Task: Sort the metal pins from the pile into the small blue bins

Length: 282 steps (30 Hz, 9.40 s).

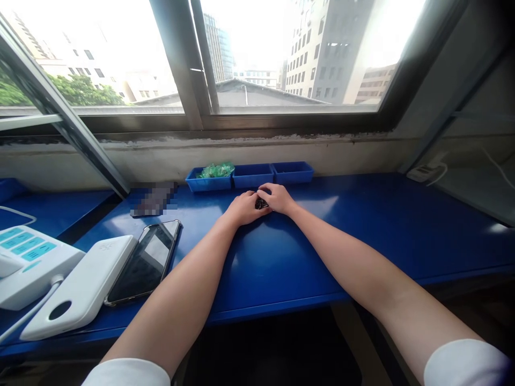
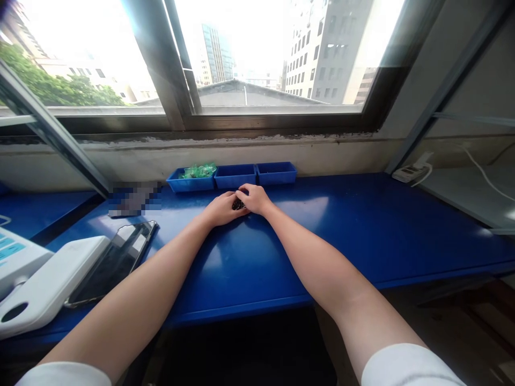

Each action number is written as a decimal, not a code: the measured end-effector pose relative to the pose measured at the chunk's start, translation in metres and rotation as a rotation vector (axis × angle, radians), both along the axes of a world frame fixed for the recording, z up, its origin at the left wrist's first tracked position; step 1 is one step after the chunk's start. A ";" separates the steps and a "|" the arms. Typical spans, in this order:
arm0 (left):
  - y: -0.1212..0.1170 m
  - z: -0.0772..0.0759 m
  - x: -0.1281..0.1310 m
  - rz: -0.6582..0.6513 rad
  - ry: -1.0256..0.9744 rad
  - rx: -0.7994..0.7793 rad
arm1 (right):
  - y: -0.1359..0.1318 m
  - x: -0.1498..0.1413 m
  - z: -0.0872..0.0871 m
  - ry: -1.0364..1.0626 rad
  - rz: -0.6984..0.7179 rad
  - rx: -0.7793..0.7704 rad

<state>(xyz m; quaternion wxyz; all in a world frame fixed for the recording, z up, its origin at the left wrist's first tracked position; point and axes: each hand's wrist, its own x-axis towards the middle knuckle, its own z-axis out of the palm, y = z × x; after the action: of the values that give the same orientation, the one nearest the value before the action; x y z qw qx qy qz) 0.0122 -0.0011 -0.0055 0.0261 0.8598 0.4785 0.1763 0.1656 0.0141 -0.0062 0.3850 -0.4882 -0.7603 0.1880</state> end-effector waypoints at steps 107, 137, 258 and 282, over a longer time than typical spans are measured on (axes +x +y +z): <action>0.018 -0.006 -0.010 0.343 -0.220 0.039 | 0.021 0.016 0.004 -0.549 -0.305 0.051; 0.017 0.003 -0.017 0.360 -0.127 -0.080 | 0.012 0.019 -0.010 -0.348 0.039 0.116; 0.012 0.003 -0.008 0.398 -0.181 0.054 | 0.021 0.018 -0.005 -0.271 -0.179 0.208; 0.012 -0.003 -0.013 0.095 -0.092 -0.070 | 0.003 0.012 -0.001 -0.248 0.089 0.083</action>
<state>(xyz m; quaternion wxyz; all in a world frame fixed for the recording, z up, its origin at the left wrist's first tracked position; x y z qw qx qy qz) -0.0009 0.0107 -0.0082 0.0695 0.8257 0.5229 0.1998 0.1772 0.0169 -0.0071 0.2993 -0.4571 -0.8301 0.1113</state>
